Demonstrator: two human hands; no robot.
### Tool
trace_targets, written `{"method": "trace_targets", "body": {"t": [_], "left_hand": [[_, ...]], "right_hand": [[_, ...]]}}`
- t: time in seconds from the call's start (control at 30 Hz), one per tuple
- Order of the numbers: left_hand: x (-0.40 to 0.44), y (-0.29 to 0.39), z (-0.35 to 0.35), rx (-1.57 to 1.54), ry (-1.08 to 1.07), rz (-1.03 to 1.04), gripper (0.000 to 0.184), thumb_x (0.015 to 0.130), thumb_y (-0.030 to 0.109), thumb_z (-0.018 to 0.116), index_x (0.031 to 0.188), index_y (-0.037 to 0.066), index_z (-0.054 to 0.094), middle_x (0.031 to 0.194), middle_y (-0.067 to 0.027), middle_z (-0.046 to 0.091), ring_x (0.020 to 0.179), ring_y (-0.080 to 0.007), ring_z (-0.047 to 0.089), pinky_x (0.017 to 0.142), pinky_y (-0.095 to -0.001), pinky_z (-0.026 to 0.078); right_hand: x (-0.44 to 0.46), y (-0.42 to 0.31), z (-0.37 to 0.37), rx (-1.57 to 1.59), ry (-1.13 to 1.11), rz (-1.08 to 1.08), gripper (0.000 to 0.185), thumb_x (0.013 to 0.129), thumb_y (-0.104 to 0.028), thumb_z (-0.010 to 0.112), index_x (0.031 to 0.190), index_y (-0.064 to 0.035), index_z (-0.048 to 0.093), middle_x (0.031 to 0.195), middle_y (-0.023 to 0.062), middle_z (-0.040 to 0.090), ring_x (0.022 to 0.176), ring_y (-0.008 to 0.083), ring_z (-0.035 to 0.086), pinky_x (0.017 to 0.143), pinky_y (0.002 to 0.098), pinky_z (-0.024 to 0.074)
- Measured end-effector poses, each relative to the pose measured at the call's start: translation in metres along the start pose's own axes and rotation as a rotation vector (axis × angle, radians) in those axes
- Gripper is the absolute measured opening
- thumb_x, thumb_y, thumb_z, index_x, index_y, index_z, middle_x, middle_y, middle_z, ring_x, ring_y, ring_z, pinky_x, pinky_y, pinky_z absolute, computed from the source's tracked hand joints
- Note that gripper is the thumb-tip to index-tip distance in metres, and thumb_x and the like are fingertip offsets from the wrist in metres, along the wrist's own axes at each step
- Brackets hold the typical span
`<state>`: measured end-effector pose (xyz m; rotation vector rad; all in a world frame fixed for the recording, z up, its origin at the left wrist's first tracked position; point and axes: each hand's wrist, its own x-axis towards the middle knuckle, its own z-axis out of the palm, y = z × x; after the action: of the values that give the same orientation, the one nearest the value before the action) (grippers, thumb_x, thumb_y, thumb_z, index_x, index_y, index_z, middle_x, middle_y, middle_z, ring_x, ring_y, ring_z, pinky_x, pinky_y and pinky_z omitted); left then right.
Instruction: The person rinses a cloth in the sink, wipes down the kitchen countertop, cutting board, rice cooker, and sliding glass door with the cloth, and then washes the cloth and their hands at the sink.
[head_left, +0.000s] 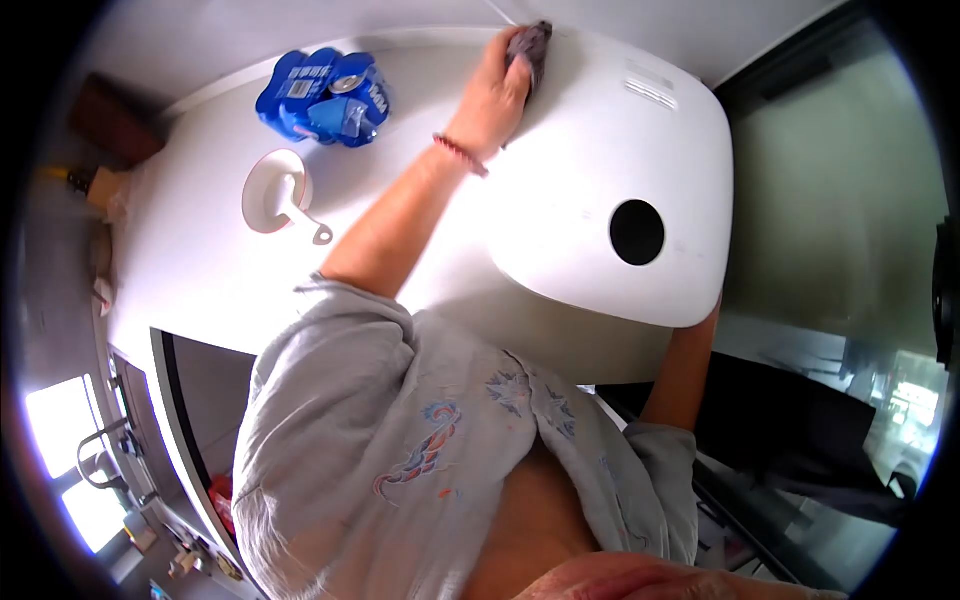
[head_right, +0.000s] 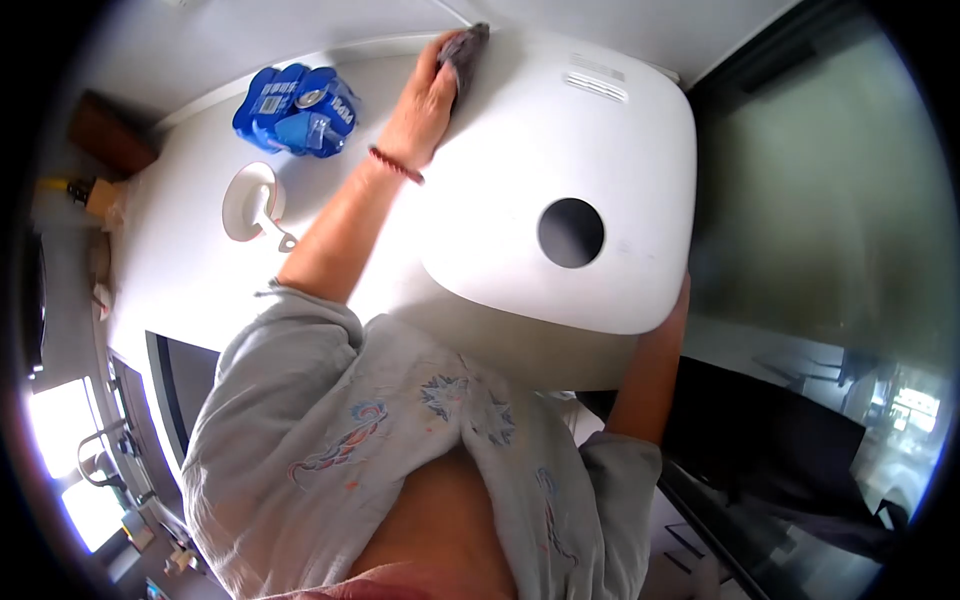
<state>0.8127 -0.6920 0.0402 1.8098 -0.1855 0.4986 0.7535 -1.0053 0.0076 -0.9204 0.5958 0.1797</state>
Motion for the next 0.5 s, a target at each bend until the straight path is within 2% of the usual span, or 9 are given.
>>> {"method": "trace_targets", "body": {"t": [0.07, 0.1, 0.17, 0.2, 0.27, 0.3, 0.4, 0.5], "left_hand": [[-0.029, -0.018, 0.014, -0.834, 0.077, -0.304, 0.039, 0.094, 0.019, 0.04, 0.13, 0.005, 0.038, 0.131, -0.0145, 0.042, 0.117, -0.0237, 0.045, 0.1, -0.0322, 0.036], [-0.042, -0.041, 0.019, -0.846, 0.1, -0.311, 0.039, 0.094, 0.019, 0.04, 0.13, 0.005, 0.038, 0.131, -0.0145, 0.042, 0.117, -0.0237, 0.045, 0.1, -0.0322, 0.036], [-0.058, -0.071, 0.023, 0.212, -0.023, -0.019, 0.044, 0.092, 0.019, 0.042, 0.133, 0.004, 0.033, 0.132, -0.0156, 0.039, 0.119, -0.0255, 0.042, 0.105, -0.0312, 0.031], [-0.064, -0.075, 0.029, -0.064, -0.01, -0.159, 0.046, 0.093, 0.022, 0.037, 0.134, 0.002, 0.029, 0.133, -0.0166, 0.038, 0.121, -0.0269, 0.04, 0.105, -0.0309, 0.029], [-0.057, -0.028, 0.016, -0.387, 0.074, -0.544, 0.052, 0.092, 0.031, 0.034, 0.134, 0.003, 0.026, 0.122, -0.0233, 0.048, 0.113, -0.0323, 0.047, 0.097, -0.0323, 0.034], [-0.058, -0.015, 0.01, -0.462, 0.074, -0.612, 0.051, 0.09, 0.029, 0.033, 0.134, 0.005, 0.027, 0.118, -0.0253, 0.05, 0.111, -0.0335, 0.048, 0.095, -0.0335, 0.035], [-0.07, -0.009, 0.005, -0.453, 0.069, -0.558, 0.05, 0.09, 0.029, 0.033, 0.134, 0.006, 0.027, 0.118, -0.0263, 0.049, 0.111, -0.0342, 0.047, 0.095, -0.0343, 0.036], [-0.096, 0.009, -0.014, -0.477, 0.089, -0.555, 0.049, 0.092, 0.026, 0.03, 0.134, 0.004, 0.026, 0.12, -0.0229, 0.047, 0.11, -0.0305, 0.048, 0.097, -0.0341, 0.036]], "right_hand": [[0.012, 0.001, 0.009, 0.002, -0.015, 0.007, 0.053, 0.093, -0.042, 0.041, 0.127, -0.0017, 0.042, 0.123, 0.0137, 0.049, 0.106, 0.0213, 0.052, 0.091, 0.0302, 0.041], [0.015, 0.0, 0.013, -0.013, -0.036, -0.012, 0.053, 0.093, -0.042, 0.041, 0.127, -0.0016, 0.042, 0.123, 0.0137, 0.05, 0.106, 0.0213, 0.052, 0.091, 0.0302, 0.041], [0.011, -0.004, 0.019, -0.05, -0.08, -0.06, 0.053, 0.093, -0.042, 0.041, 0.127, -0.0016, 0.043, 0.123, 0.0136, 0.05, 0.106, 0.0212, 0.052, 0.091, 0.0301, 0.0411], [0.009, -0.005, 0.021, -0.069, -0.089, -0.073, 0.053, 0.093, -0.042, 0.041, 0.127, -0.0016, 0.043, 0.123, 0.0136, 0.05, 0.106, 0.0212, 0.052, 0.091, 0.0301, 0.0411], [0.003, -0.007, 0.026, -0.109, -0.124, -0.103, 0.052, 0.093, -0.042, 0.041, 0.127, -0.0016, 0.043, 0.123, 0.0136, 0.05, 0.106, 0.0212, 0.052, 0.091, 0.03, 0.0411], [-0.001, -0.004, 0.03, -0.141, -0.136, -0.105, 0.052, 0.093, -0.042, 0.041, 0.127, -0.0016, 0.043, 0.123, 0.0136, 0.05, 0.106, 0.0212, 0.052, 0.091, 0.03, 0.0412], [-0.01, 0.006, 0.04, -0.207, -0.195, -0.128, 0.052, 0.093, -0.041, 0.041, 0.127, -0.0015, 0.043, 0.123, 0.0135, 0.05, 0.105, 0.0211, 0.052, 0.091, 0.0299, 0.0412], [-0.019, 0.021, 0.054, -0.282, -0.27, -0.135, 0.052, 0.093, -0.041, 0.041, 0.127, -0.0015, 0.043, 0.122, 0.0135, 0.05, 0.105, 0.021, 0.052, 0.091, 0.0298, 0.0413]]}}
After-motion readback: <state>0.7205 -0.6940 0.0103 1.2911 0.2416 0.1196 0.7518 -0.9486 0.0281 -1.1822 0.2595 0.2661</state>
